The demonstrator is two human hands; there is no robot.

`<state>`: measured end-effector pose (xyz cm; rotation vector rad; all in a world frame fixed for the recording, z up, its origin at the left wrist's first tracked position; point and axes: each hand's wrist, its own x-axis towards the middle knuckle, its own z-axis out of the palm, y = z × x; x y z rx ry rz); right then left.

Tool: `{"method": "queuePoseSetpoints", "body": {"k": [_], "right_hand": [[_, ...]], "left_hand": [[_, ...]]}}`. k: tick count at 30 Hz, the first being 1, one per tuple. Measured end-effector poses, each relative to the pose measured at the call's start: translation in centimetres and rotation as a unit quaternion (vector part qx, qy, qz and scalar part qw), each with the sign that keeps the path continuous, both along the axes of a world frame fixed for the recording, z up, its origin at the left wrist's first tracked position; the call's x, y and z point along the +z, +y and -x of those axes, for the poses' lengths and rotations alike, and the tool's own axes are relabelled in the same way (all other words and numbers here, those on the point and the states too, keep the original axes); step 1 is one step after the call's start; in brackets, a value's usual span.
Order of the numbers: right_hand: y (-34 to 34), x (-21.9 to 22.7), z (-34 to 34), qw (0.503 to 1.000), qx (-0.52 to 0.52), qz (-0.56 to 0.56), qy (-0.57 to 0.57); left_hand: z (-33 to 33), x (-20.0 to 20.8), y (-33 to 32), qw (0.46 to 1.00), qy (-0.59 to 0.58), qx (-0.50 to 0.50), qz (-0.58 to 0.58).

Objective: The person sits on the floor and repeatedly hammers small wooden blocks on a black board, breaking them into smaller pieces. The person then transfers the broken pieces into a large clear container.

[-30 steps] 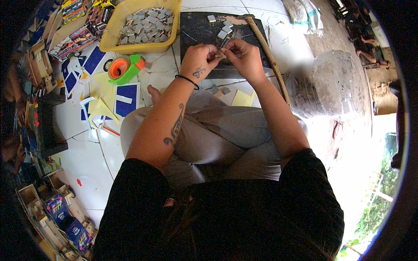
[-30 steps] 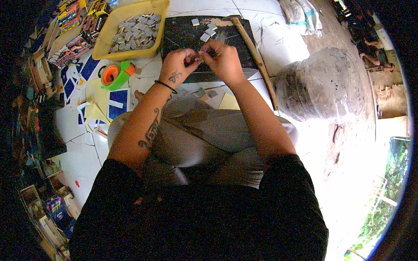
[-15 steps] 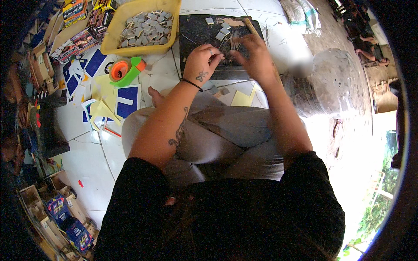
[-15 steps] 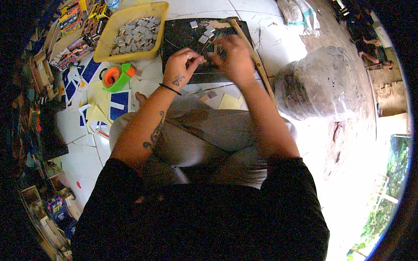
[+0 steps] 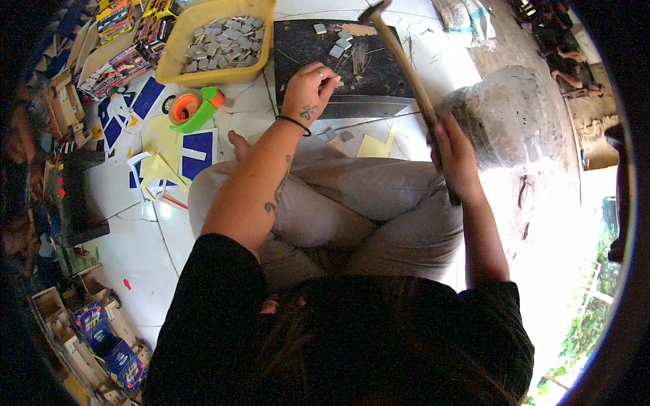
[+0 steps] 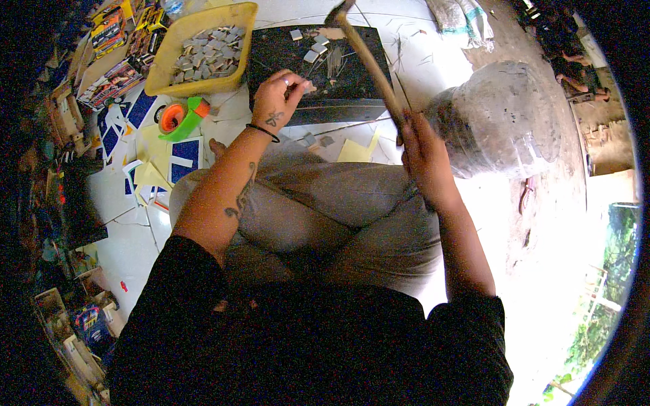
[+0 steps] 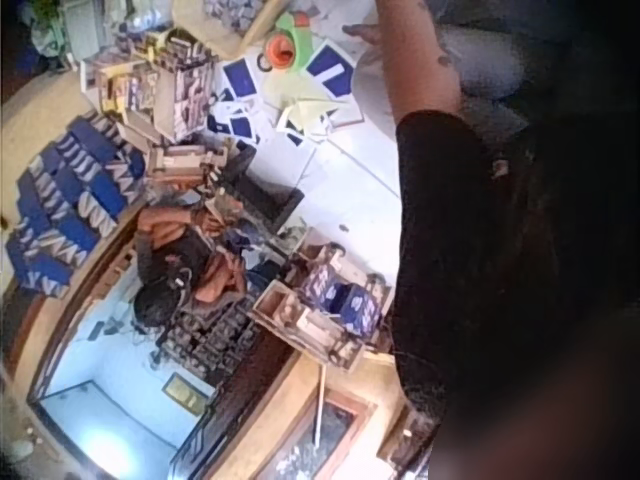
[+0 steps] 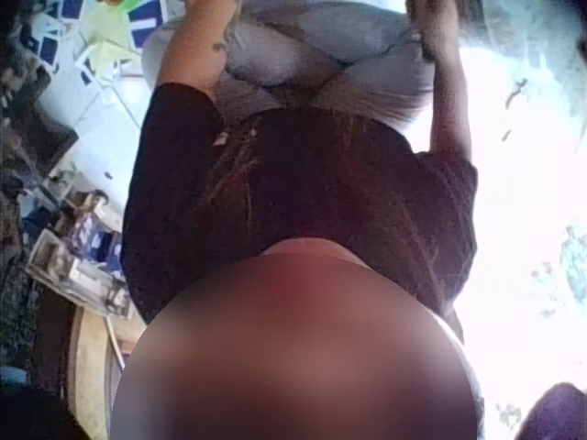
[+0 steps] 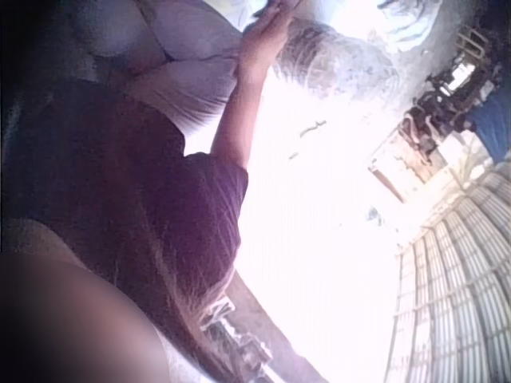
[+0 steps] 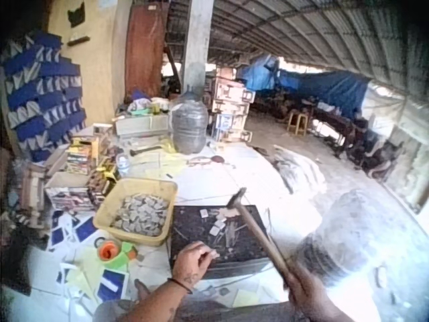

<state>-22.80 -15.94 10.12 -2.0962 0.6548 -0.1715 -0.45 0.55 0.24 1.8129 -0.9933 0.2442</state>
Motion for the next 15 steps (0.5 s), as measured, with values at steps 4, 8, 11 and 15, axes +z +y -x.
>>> {"method": "queuePoseSetpoints", "body": {"k": [4, 8, 11, 15], "right_hand": [[3.9, 1.2, 4.3, 0.994, 0.053, 0.089, 0.036], [5.4, 1.0, 5.1, 0.993, 0.047, 0.111, 0.016], [5.6, 1.0, 5.2, 0.991, 0.054, 0.121, 0.017], [5.6, 1.1, 5.7, 0.994, 0.053, 0.098, 0.006]], "left_hand": [[0.1, -0.2, -0.1, 1.0, 0.01, 0.0, 0.0], [0.2, -0.3, -0.2, 1.0, 0.011, 0.004, 0.0], [0.2, -0.3, -0.1, 1.0, 0.015, 0.002, 0.012], [0.3, -0.4, -0.1, 1.0, 0.009, 0.011, -0.006]]}}
